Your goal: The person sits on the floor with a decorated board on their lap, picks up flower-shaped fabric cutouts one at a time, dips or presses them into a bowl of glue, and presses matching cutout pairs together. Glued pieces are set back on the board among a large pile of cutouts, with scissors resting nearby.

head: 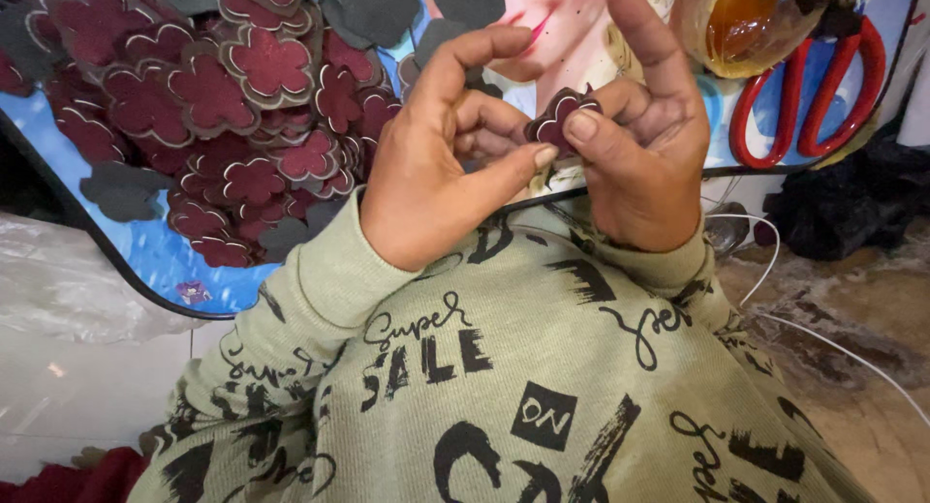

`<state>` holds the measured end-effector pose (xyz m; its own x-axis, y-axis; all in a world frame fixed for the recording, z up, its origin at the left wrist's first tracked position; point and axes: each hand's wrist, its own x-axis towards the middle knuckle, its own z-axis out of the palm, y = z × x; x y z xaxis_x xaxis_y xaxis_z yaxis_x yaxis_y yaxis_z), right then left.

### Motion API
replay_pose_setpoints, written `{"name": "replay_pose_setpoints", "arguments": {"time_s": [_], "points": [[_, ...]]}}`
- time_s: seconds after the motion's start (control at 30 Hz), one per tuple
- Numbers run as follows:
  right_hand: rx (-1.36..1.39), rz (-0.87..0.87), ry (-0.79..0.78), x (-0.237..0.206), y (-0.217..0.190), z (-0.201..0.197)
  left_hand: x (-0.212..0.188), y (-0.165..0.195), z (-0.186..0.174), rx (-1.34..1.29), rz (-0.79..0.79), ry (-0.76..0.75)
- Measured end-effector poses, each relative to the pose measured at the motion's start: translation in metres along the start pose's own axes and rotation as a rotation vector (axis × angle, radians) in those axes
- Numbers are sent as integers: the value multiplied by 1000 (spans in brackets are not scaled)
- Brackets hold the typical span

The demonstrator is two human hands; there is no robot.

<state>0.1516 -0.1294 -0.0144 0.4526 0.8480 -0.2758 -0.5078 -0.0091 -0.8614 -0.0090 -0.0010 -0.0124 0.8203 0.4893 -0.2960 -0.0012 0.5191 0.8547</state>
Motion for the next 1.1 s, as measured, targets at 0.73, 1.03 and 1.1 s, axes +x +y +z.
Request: {"name": "replay_pose_setpoints", "arguments": {"time_s": [0.73, 1.03, 1.1], "points": [[-182, 26, -56, 1, -6, 15, -17, 2, -11, -156, 3, 20], [-182, 54, -50, 4, -4, 33, -41, 20, -23, 191, 130, 53], [7, 107, -188, 5, -7, 37, -49, 23, -25, 193, 183, 29]]}}
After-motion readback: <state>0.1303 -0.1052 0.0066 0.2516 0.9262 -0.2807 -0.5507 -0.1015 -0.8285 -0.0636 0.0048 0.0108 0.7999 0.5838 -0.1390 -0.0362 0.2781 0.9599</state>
